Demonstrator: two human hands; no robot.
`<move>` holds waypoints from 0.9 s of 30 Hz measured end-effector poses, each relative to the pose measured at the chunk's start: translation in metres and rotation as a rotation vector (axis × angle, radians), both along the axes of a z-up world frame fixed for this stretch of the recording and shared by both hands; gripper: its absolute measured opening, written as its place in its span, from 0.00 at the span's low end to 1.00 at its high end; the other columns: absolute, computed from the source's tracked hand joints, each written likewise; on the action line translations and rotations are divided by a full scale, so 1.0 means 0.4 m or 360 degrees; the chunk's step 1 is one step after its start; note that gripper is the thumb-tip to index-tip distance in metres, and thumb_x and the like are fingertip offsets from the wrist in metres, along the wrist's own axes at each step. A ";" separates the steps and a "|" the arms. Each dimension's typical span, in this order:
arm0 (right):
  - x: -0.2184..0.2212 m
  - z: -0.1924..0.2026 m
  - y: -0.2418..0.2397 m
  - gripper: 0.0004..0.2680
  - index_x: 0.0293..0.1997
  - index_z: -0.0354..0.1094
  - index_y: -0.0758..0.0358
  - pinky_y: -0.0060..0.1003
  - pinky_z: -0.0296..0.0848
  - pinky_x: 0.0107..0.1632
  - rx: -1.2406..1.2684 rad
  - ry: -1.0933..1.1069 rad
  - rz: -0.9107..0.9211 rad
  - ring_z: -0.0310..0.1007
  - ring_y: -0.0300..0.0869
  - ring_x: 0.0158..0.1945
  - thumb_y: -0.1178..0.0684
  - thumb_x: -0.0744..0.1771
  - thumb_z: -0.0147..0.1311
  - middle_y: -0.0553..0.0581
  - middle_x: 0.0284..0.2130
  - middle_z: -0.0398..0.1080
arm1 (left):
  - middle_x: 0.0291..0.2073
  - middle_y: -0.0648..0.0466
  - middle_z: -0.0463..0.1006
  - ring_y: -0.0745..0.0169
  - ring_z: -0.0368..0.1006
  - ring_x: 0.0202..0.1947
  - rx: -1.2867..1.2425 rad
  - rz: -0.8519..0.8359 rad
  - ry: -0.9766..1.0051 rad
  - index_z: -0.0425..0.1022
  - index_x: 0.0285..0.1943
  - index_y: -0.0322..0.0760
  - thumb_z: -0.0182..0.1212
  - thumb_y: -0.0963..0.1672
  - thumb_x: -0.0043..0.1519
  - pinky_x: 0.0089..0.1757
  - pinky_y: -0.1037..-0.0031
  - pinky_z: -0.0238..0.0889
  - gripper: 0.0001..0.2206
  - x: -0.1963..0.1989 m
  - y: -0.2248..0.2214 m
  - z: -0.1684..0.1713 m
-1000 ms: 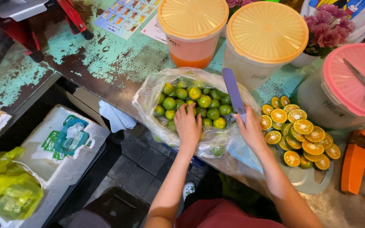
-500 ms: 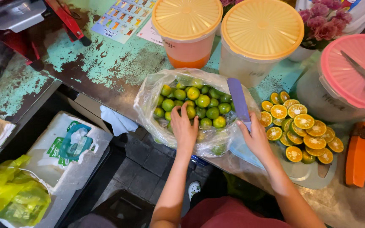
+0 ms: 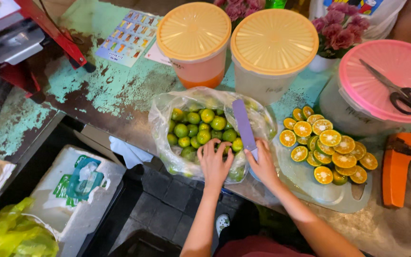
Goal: The person repeatedly picks limes from a plastic bag and cuts them in half on a cutting board using a purple knife. The cut limes are stacked on the board next to a manual juicer.
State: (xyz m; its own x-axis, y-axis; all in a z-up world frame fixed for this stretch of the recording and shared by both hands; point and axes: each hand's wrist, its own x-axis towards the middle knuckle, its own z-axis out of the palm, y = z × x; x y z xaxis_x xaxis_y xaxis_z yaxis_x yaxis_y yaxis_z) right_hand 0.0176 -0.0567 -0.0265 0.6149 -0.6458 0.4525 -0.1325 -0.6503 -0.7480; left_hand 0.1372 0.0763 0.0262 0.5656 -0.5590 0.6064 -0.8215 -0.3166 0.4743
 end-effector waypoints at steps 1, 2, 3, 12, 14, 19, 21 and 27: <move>0.014 -0.005 -0.001 0.13 0.54 0.62 0.72 0.49 0.67 0.55 -0.0055 -0.0033 -0.0010 0.69 0.63 0.52 0.54 0.67 0.56 0.70 0.48 0.66 | 0.45 0.52 0.73 0.52 0.69 0.50 -0.0003 -0.0005 -0.0010 0.81 0.44 0.47 0.67 0.45 0.56 0.53 0.56 0.55 0.09 0.007 -0.002 -0.003; 0.026 -0.013 0.001 0.13 0.53 0.61 0.72 0.49 0.67 0.54 -0.0066 -0.0033 -0.0039 0.69 0.63 0.52 0.54 0.67 0.56 0.71 0.48 0.66 | 0.45 0.52 0.74 0.52 0.69 0.50 0.0001 -0.0005 -0.0034 0.81 0.44 0.47 0.67 0.45 0.56 0.53 0.56 0.55 0.09 0.012 -0.001 -0.007; 0.038 -0.021 0.004 0.14 0.53 0.61 0.72 0.49 0.67 0.54 -0.0076 -0.0032 -0.0067 0.68 0.63 0.52 0.54 0.67 0.57 0.71 0.48 0.66 | 0.45 0.52 0.74 0.52 0.70 0.50 0.0005 -0.0004 -0.0058 0.81 0.45 0.47 0.67 0.45 0.56 0.53 0.56 0.55 0.09 0.018 0.000 -0.011; 0.130 -0.013 0.014 0.12 0.48 0.62 0.70 0.47 0.69 0.52 0.0101 -0.0033 0.0281 0.69 0.61 0.49 0.54 0.66 0.58 0.69 0.43 0.65 | 0.44 0.54 0.75 0.54 0.70 0.50 -0.0006 -0.0051 -0.0006 0.82 0.43 0.47 0.69 0.45 0.54 0.55 0.58 0.56 0.09 0.121 0.044 0.014; 0.108 -0.002 0.015 0.11 0.48 0.62 0.69 0.46 0.69 0.51 0.0177 0.0052 0.0283 0.70 0.60 0.47 0.54 0.67 0.58 0.68 0.42 0.66 | 0.44 0.53 0.74 0.53 0.69 0.51 0.0043 -0.0065 0.0025 0.82 0.43 0.46 0.70 0.46 0.54 0.55 0.56 0.54 0.10 0.120 0.052 0.030; 0.007 0.007 0.028 0.13 0.53 0.61 0.72 0.50 0.68 0.53 -0.0099 0.0011 0.0063 0.69 0.66 0.52 0.54 0.68 0.57 0.73 0.48 0.68 | 0.48 0.52 0.72 0.48 0.65 0.55 0.0122 -0.0098 -0.0080 0.82 0.43 0.47 0.69 0.45 0.52 0.56 0.51 0.50 0.11 0.091 0.044 0.058; -0.027 0.012 0.036 0.15 0.56 0.61 0.73 0.51 0.68 0.54 -0.0088 0.0039 -0.0012 0.69 0.66 0.53 0.54 0.68 0.56 0.73 0.49 0.68 | 0.47 0.53 0.74 0.50 0.67 0.53 0.0179 -0.0137 0.0037 0.83 0.45 0.46 0.68 0.44 0.54 0.54 0.53 0.53 0.10 0.086 0.027 0.058; -0.095 0.075 0.023 0.15 0.59 0.62 0.70 0.49 0.70 0.55 0.0031 0.0108 0.0090 0.71 0.63 0.54 0.53 0.68 0.56 0.71 0.51 0.70 | 0.43 0.49 0.77 0.44 0.77 0.40 0.0418 -0.0091 0.0210 0.83 0.42 0.41 0.68 0.43 0.59 0.42 0.57 0.69 0.06 0.070 -0.068 0.010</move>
State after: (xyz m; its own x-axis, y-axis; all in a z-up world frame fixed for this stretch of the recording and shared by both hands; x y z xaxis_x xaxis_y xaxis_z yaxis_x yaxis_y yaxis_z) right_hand -0.0205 -0.0476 0.0034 0.6796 -0.6173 0.3963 -0.1468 -0.6438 -0.7510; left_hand 0.1653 0.0490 0.0301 0.5929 -0.7202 0.3603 -0.7783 -0.3977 0.4859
